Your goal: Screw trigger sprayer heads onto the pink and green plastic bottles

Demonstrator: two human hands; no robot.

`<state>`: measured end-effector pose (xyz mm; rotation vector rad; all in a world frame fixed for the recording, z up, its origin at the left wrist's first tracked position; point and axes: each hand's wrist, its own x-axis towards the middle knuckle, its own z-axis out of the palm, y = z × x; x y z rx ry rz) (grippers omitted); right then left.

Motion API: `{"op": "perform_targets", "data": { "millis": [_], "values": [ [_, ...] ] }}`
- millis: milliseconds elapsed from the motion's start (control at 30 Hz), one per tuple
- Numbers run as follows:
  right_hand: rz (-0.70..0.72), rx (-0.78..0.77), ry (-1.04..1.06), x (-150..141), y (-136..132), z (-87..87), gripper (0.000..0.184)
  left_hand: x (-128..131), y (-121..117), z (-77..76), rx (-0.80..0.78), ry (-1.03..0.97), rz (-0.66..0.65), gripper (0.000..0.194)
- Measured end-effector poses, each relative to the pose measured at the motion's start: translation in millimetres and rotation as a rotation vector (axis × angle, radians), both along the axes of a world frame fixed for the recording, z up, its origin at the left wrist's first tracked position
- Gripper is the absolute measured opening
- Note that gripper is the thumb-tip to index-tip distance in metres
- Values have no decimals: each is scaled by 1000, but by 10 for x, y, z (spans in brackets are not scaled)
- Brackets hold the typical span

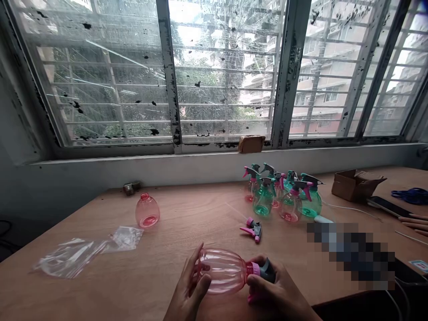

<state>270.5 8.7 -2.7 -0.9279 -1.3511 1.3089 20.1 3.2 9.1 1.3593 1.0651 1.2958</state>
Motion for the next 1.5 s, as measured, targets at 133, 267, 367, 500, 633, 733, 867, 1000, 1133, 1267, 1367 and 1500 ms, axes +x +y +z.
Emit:
{"op": "perform_targets", "data": {
  "millis": [133, 267, 367, 500, 633, 733, 867, 1000, 1133, 1267, 1367, 1500],
  "values": [
    [16, -28, 21, 4, 5, -19, 43, 4, -5, -1, -25, -61, 44, 77],
    [21, -62, 27, 5, 3, -18, 46, 1, -55, 42, -15, -127, -18, 71],
    [43, -61, 12, 9, -8, 0, 45, -7, -79, 57, 17, -98, -54, 70],
    [52, -78, -4, 21, -17, 9, 45, -18, -58, 46, 41, 7, -19, 77],
    [31, -72, -11, 28, -9, 16, 45, -13, -15, 34, 15, 27, -7, 84],
    [21, -52, -19, 29, -1, 34, 44, 4, -17, 47, 10, -55, -41, 74],
    [32, -50, -16, 32, -2, 55, 44, 5, -48, 54, 7, -119, -96, 73],
    [24, -45, -37, 31, -18, 65, 45, -33, -52, 14, 25, -70, -129, 80],
    [31, -42, -45, 29, -24, 73, 45, -40, -46, -19, -26, 6, -100, 85],
    [24, -51, -24, 50, 6, 61, 44, -6, -69, -33, 2, 21, -88, 83],
    [26, -68, 2, 68, 25, 46, 45, 7, -102, -13, 125, 80, -79, 82],
    [20, -87, -11, 64, 5, 57, 47, -3, -113, 50, 95, 110, -99, 85]
  ]
}}
